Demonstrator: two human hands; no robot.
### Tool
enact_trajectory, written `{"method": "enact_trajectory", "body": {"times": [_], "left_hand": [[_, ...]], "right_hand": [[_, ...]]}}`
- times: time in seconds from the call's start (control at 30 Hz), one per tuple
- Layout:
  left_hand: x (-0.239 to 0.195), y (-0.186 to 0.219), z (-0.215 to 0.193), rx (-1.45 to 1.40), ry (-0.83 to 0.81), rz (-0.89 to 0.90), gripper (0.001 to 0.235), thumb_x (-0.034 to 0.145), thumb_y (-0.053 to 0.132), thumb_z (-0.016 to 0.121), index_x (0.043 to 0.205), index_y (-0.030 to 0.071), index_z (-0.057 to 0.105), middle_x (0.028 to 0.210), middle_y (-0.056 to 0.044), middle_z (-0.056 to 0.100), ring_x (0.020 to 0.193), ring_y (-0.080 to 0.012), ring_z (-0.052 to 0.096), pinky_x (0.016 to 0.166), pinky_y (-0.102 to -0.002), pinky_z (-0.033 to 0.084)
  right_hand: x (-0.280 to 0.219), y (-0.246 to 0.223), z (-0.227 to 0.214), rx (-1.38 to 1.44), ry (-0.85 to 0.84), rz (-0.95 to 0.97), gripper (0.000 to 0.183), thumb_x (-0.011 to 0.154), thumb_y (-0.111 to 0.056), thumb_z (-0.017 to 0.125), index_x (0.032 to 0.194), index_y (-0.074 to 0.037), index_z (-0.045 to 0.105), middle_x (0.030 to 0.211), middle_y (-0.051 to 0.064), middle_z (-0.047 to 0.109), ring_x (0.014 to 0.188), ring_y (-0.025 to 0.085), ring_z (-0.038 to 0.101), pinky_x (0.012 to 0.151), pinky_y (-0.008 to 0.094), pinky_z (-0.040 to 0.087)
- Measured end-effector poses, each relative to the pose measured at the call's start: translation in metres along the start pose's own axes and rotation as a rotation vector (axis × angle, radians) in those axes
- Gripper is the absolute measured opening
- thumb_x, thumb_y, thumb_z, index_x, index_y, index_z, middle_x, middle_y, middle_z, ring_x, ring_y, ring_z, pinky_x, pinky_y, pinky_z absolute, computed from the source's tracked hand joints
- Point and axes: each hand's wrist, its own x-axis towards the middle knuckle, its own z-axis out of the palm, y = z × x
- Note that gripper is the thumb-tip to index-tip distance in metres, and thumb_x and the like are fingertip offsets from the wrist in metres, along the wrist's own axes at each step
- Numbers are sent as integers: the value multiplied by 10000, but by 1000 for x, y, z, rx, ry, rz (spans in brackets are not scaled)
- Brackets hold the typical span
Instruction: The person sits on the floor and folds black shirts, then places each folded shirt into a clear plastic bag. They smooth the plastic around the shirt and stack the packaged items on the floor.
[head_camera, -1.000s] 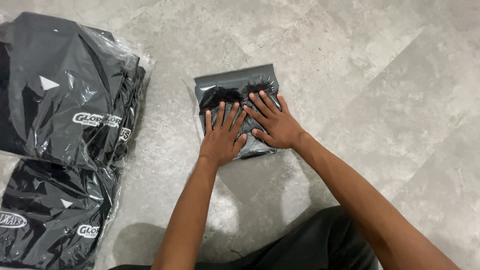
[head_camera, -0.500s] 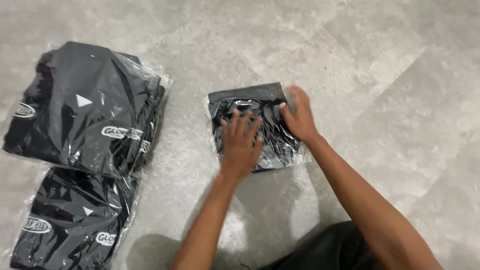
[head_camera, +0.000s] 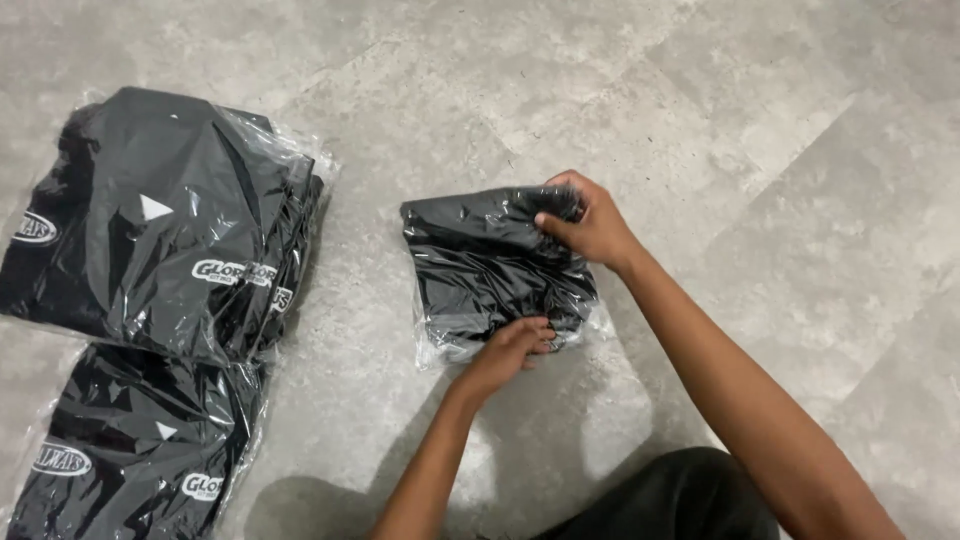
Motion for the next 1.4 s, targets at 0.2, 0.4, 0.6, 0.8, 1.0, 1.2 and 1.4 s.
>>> {"method": "enact_trajectory", "body": {"times": [0.2,0.4,0.6,0.8,1.0,1.2,1.4], "left_hand": [[-9,26,4,68,15,-25,507,1088,251,464,1531,7,505,1480,-213,621,1327,-315,640,1033,-453,563],[-10,42,11,324,58,-75,455,1060,231,565,1442,-15,564,1438,-220,633,1312,-323,639,1030,-465,534],[13,52,-7,965,39,-90,326,1048,262,573,1315,87,640,1393,-149,665,1315,-287,627,1121,-515,374],[28,63,-48,1612,34,-98,229,1036,293,582,1187,188,717,1348,-79,698,1317,-251,615,1214,-563,213],[26,71,-87,2261,32,-95,210,1023,323,591,1058,287,795,1302,-9,731,1320,-215,604,1306,-609,52],[-14,64,-110,1404,961,150,770,957,317,544,1660,95,321,1647,-243,342,1431,-551,386,1004,-691,484],[-46,66,19,1465,596,501,748,1056,427,461,1715,273,142,1768,-167,94,1558,-561,92,1149,-770,213]], "right_hand": [[-75,-35,2,-196,-114,-427,253,779,-14,827,987,-123,731,983,128,761,1009,397,729,929,491,541],[-167,-23,-19,-278,-119,-658,156,822,-17,737,937,-122,748,1136,104,746,1222,401,655,1087,518,415],[-226,-27,-46,-77,-85,-537,107,818,-11,686,862,-63,768,1071,177,787,1149,490,690,1073,648,440],[-251,-20,-68,-387,-466,-412,415,738,159,465,990,-110,656,1237,111,621,1332,368,546,1214,599,331],[-239,-11,-55,-550,-695,-346,225,1011,-165,558,1164,-114,715,1385,145,560,1456,409,422,1207,626,238],[-218,-24,-27,-497,-303,-86,393,943,-194,679,1327,-111,667,1285,167,687,1323,426,575,1151,655,344],[-171,-11,31,-877,-76,0,741,1085,-619,359,1707,-287,130,1774,110,-43,1576,492,-77,1090,858,18]]}}
